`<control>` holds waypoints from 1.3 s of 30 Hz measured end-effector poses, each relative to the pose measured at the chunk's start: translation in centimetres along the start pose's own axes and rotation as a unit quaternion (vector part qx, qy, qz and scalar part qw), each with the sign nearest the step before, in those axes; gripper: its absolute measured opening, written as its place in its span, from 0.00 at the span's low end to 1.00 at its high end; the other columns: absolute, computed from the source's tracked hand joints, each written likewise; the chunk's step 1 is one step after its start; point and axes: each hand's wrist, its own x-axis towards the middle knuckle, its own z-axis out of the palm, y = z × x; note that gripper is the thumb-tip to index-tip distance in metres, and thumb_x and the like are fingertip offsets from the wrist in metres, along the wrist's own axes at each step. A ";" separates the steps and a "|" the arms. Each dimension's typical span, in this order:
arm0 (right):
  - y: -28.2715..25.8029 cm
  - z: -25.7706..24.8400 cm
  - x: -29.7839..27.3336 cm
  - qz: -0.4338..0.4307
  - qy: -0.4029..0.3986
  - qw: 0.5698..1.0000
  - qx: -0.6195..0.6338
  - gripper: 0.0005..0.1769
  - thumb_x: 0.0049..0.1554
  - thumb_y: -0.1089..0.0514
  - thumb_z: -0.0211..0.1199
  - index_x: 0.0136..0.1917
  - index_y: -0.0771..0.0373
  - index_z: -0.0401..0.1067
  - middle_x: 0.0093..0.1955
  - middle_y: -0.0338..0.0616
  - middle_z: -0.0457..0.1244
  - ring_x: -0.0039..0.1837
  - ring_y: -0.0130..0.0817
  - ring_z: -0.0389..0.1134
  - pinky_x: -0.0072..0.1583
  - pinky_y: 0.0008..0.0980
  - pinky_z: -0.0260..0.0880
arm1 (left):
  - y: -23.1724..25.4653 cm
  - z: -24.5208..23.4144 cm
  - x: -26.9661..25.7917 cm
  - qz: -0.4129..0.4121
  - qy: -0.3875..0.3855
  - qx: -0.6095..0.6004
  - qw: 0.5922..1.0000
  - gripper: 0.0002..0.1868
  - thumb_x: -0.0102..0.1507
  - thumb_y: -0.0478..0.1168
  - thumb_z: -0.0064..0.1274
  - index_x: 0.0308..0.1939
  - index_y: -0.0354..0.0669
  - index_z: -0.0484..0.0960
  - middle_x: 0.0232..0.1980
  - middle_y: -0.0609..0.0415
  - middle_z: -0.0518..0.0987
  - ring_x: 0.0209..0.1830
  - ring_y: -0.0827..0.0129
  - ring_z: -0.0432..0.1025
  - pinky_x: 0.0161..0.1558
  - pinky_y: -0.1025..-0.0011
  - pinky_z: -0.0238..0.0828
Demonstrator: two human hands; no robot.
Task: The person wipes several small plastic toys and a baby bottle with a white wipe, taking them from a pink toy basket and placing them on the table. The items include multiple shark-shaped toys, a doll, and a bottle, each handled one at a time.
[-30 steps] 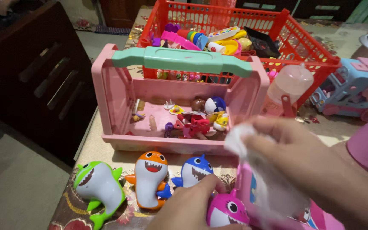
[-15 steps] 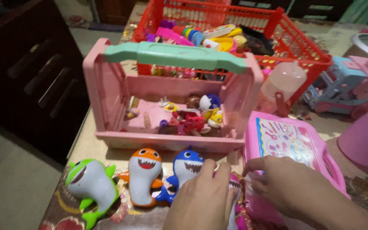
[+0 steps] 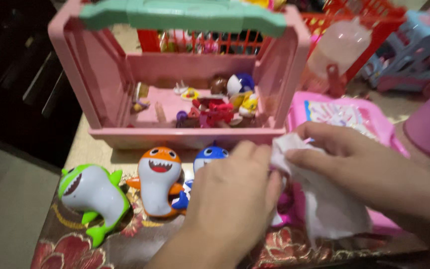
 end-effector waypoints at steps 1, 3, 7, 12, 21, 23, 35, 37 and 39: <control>0.4 0.0 0.0 -0.009 -0.023 0.998 0.058 0.17 0.61 0.53 0.61 0.62 0.58 0.71 0.47 0.48 0.70 0.45 0.36 0.71 0.44 0.38 0.73 | -0.1 -0.3 -0.2 -0.008 0.064 -0.038 0.997 0.10 0.64 0.44 0.55 0.42 0.41 0.83 0.38 0.46 0.82 0.34 0.54 0.78 0.37 0.57 0.74; 1.1 0.0 0.0 -0.048 -0.062 0.985 0.156 0.19 0.61 0.56 0.62 0.65 0.59 0.71 0.49 0.49 0.71 0.46 0.36 0.71 0.45 0.39 0.75 | -0.5 -0.7 -0.4 -0.114 0.095 -0.219 0.964 0.13 0.65 0.45 0.54 0.43 0.40 0.87 0.37 0.48 0.85 0.33 0.61 0.78 0.36 0.63 0.74; 1.3 0.9 -0.2 -0.127 -0.083 0.958 0.244 0.21 0.62 0.55 0.63 0.66 0.65 0.72 0.52 0.49 0.71 0.51 0.37 0.74 0.51 0.41 0.79 | -1.6 -1.2 -0.7 -0.302 0.006 -0.530 0.792 0.16 0.65 0.45 0.54 0.41 0.35 0.87 0.33 0.56 0.83 0.29 0.76 0.72 0.32 0.74 0.69; 0.6 2.1 -1.0 -0.087 -0.047 0.976 0.197 0.21 0.60 0.52 0.62 0.64 0.61 0.72 0.49 0.54 0.71 0.47 0.41 0.74 0.48 0.44 0.78 | -1.6 -2.1 -1.2 -0.272 0.044 -0.551 0.788 0.13 0.64 0.44 0.56 0.41 0.36 0.85 0.34 0.60 0.82 0.32 0.81 0.72 0.35 0.79 0.69; 0.5 3.3 -0.5 -0.144 -0.092 0.930 0.326 0.18 0.64 0.54 0.60 0.62 0.68 0.73 0.51 0.50 0.74 0.51 0.35 0.76 0.51 0.40 0.79 | -1.2 -1.8 -1.7 -0.291 0.069 -0.536 0.790 0.10 0.64 0.43 0.57 0.37 0.38 0.82 0.29 0.59 0.78 0.27 0.80 0.68 0.29 0.78 0.65; 0.7 3.1 -0.1 -0.126 -0.050 0.946 0.293 0.17 0.65 0.57 0.61 0.64 0.66 0.72 0.51 0.51 0.74 0.50 0.38 0.75 0.50 0.42 0.77 | -2.3 -1.7 -2.0 -0.273 0.097 -0.529 0.797 0.10 0.65 0.43 0.55 0.36 0.39 0.80 0.29 0.59 0.79 0.28 0.82 0.69 0.29 0.78 0.66; -0.5 2.6 0.2 -0.080 -0.343 0.689 0.634 0.29 0.66 0.48 0.51 0.70 0.73 0.62 0.71 0.59 0.64 0.69 0.49 0.66 0.70 0.50 0.63 | -3.7 -3.0 -1.0 -0.259 0.066 -0.660 0.702 0.12 0.71 0.43 0.53 0.46 0.36 0.73 0.39 0.49 0.83 0.35 0.72 0.75 0.38 0.71 0.73; -0.2 3.4 0.4 -0.070 -0.409 0.613 0.672 0.27 0.68 0.49 0.50 0.72 0.71 0.60 0.72 0.58 0.62 0.69 0.49 0.66 0.70 0.49 0.63 | -3.6 -3.1 -0.7 -0.280 0.021 -0.626 0.728 0.14 0.69 0.43 0.55 0.53 0.40 0.73 0.42 0.48 0.87 0.40 0.71 0.80 0.42 0.70 0.78; 0.1 4.1 0.7 -0.098 -0.358 0.676 0.637 0.25 0.69 0.52 0.50 0.72 0.71 0.61 0.68 0.58 0.63 0.66 0.49 0.67 0.66 0.49 0.65 | -3.8 -3.3 -0.7 -0.302 -0.018 -0.600 0.741 0.18 0.66 0.41 0.57 0.57 0.40 0.75 0.45 0.49 0.88 0.43 0.71 0.82 0.44 0.69 0.80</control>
